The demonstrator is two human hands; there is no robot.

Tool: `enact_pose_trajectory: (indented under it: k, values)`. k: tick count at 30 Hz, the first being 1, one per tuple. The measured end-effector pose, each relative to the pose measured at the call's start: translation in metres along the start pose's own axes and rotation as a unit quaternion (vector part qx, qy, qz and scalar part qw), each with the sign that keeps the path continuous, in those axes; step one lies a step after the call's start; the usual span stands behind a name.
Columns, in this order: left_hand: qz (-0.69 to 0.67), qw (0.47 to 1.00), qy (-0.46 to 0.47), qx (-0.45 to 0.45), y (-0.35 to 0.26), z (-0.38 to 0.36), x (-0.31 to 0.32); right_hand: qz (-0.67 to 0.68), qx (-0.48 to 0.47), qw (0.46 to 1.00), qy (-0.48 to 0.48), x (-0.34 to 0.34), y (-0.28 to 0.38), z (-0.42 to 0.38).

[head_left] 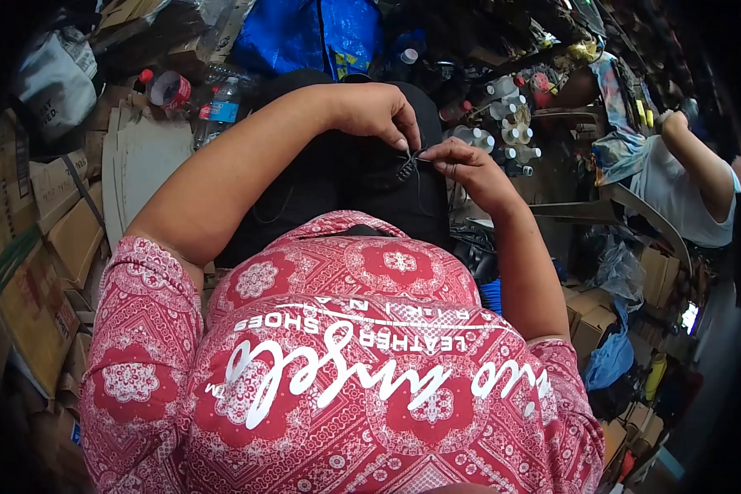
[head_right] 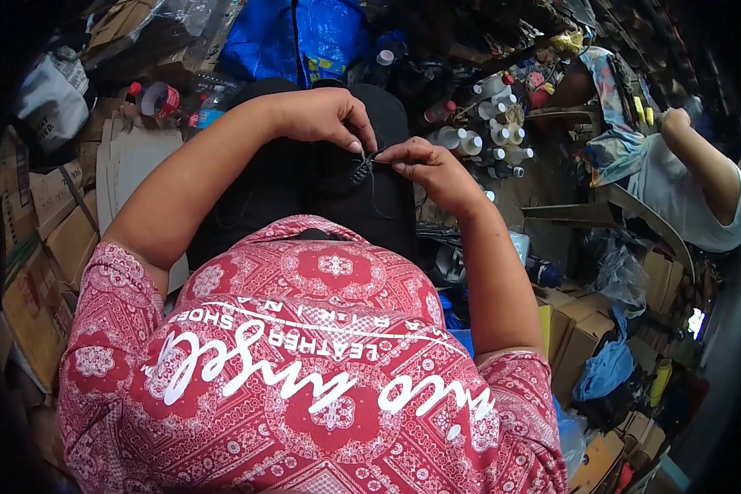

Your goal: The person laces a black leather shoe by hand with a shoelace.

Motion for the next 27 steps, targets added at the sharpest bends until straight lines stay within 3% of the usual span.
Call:
enact_pose_trajectory:
  k: [3,8,11,13,14,16,17,19,22,24,27]
  values:
    - [0.002,1.0,-0.006,-0.003,-0.001,-0.001,0.0,0.012,-0.002,1.0,0.014,0.0,-0.001,0.002]
    - [-0.01,0.999,-0.022,-0.029,-0.004,-0.001,0.001,0.021,-0.01,0.997,-0.067,0.019,0.007,-0.001]
    - [0.012,0.999,-0.02,-0.042,-0.007,-0.002,0.004,-0.085,-0.067,0.987,-0.12,0.03,0.018,0.0]
    - [0.054,0.994,-0.093,0.007,-0.005,-0.005,0.005,-0.159,-0.102,0.972,-0.141,0.031,0.025,-0.002]
    - [0.057,0.995,-0.086,0.006,0.001,-0.009,0.008,-0.155,-0.101,0.972,-0.146,0.029,0.028,-0.004]
    - [0.244,0.917,-0.278,0.148,0.005,-0.025,0.01,-0.134,-0.072,0.98,-0.126,0.027,0.028,-0.009]
    - [0.244,0.919,-0.27,0.149,-0.002,-0.037,0.014,-0.12,-0.072,0.983,-0.118,0.027,0.028,-0.011]
    - [0.22,0.907,-0.357,0.037,-0.015,-0.065,0.025,-0.134,-0.065,0.981,-0.123,0.03,0.034,-0.016]
    - [0.102,0.936,-0.336,-0.033,-0.022,-0.082,0.044,-0.188,-0.074,0.97,-0.133,0.04,0.037,-0.025]
    - [0.104,0.938,-0.33,-0.036,-0.019,-0.085,0.051,-0.226,-0.088,0.96,-0.143,0.046,0.036,-0.03]
    - [0.292,0.881,-0.371,0.001,-0.012,-0.081,0.058,-0.246,-0.07,0.954,-0.156,0.052,0.037,-0.033]
Point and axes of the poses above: each hand's wrist, its own z-axis towards the middle knuckle, its own x-axis out of the palm, y = z × x, the point moved 2 cm from there along z, towards the middle knuckle, and after that the axes turned 4 degrees about z, right-handed, at the moved point
